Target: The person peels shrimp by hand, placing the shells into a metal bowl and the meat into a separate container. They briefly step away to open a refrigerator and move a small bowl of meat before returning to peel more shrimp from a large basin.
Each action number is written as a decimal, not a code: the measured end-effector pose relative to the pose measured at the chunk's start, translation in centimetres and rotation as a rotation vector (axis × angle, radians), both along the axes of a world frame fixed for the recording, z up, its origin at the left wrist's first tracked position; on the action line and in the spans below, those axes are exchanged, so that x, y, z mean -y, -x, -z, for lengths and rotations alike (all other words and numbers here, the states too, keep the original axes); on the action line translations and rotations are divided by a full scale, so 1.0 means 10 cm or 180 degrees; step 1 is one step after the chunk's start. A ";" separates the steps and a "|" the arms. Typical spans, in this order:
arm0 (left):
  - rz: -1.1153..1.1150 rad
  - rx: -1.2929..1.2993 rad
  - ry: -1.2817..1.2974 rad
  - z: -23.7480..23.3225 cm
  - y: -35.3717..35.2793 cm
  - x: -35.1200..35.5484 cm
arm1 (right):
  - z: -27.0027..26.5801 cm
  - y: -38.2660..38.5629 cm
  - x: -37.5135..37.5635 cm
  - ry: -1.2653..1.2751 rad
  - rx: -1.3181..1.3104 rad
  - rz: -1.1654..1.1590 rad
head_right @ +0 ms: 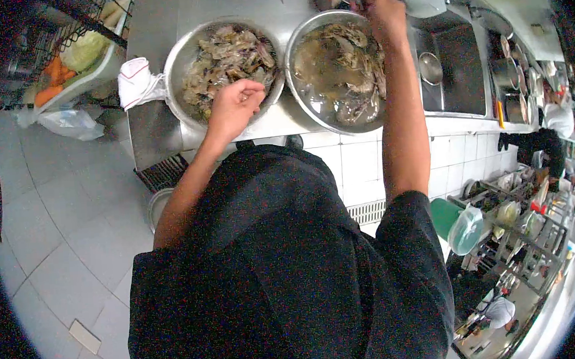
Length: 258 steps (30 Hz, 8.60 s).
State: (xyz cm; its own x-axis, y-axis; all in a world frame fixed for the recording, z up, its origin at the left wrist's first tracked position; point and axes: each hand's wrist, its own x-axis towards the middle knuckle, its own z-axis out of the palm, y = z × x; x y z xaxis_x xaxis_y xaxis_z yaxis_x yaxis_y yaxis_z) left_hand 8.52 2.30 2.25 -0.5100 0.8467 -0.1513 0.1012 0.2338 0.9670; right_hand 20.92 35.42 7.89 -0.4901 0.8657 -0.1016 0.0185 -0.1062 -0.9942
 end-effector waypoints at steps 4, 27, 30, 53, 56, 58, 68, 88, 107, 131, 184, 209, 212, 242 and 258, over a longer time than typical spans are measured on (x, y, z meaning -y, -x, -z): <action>0.0333 -0.1360 -0.0290 -0.21 -0.36 -0.34 | 0.08 -0.23 -0.04 -0.1759 0.1972 0.0184; 0.0749 -0.1710 0.0597 -0.27 -1.06 -1.39 | 0.92 -1.87 0.59 -0.3785 0.3532 -0.1336; 0.0645 -0.1141 0.0767 -0.21 -1.14 -1.34 | 1.17 -1.78 0.82 -0.2859 0.3216 -0.1171; -0.0434 -0.0081 -0.0075 0.22 -1.34 -1.02 | 0.61 -1.31 0.92 -0.3990 0.1831 -0.1303; -0.0680 0.0197 -0.0460 0.19 -1.38 -1.15 | 0.50 -1.19 0.94 -0.3685 0.1576 -0.1113; -0.0927 0.0598 -0.0985 0.13 -1.43 -1.17 | 0.40 -1.15 0.98 -0.3224 0.1457 -0.1134; -0.1468 0.0176 -0.1052 -0.05 -1.09 -0.79 | 0.26 -0.60 1.15 -0.1719 0.0672 -0.2075; -0.1371 0.1367 -0.0581 -0.29 0.21 0.54 | 0.29 1.12 1.97 -0.4756 0.1065 -0.2633; -0.0956 -0.0103 -0.0072 -0.41 -0.44 -0.61 | 0.65 -0.33 1.09 -0.3278 0.2583 -0.1659; -0.0888 0.0508 -0.0057 0.49 -1.14 -1.36 | 0.84 -0.79 1.30 -0.1682 0.0911 -0.0063; -0.1619 0.0344 -0.0688 0.23 0.74 0.19 | 0.34 1.00 2.38 -0.2182 0.1560 -0.2211; -0.1350 -0.1659 0.0736 -0.18 0.94 0.28 | 0.45 0.95 2.04 -0.1214 0.1103 -0.1715; -0.1627 -0.2427 0.0201 0.16 1.01 0.18 | 0.56 0.96 2.02 -0.1563 0.1197 -0.1690; -0.0750 0.0699 -0.0880 0.22 0.54 0.21 | 0.52 1.16 2.26 -0.2924 0.1512 -0.0892; -0.1521 0.2021 -0.1172 0.19 0.61 0.38 | 0.43 1.17 2.11 -0.2077 0.0637 -0.2364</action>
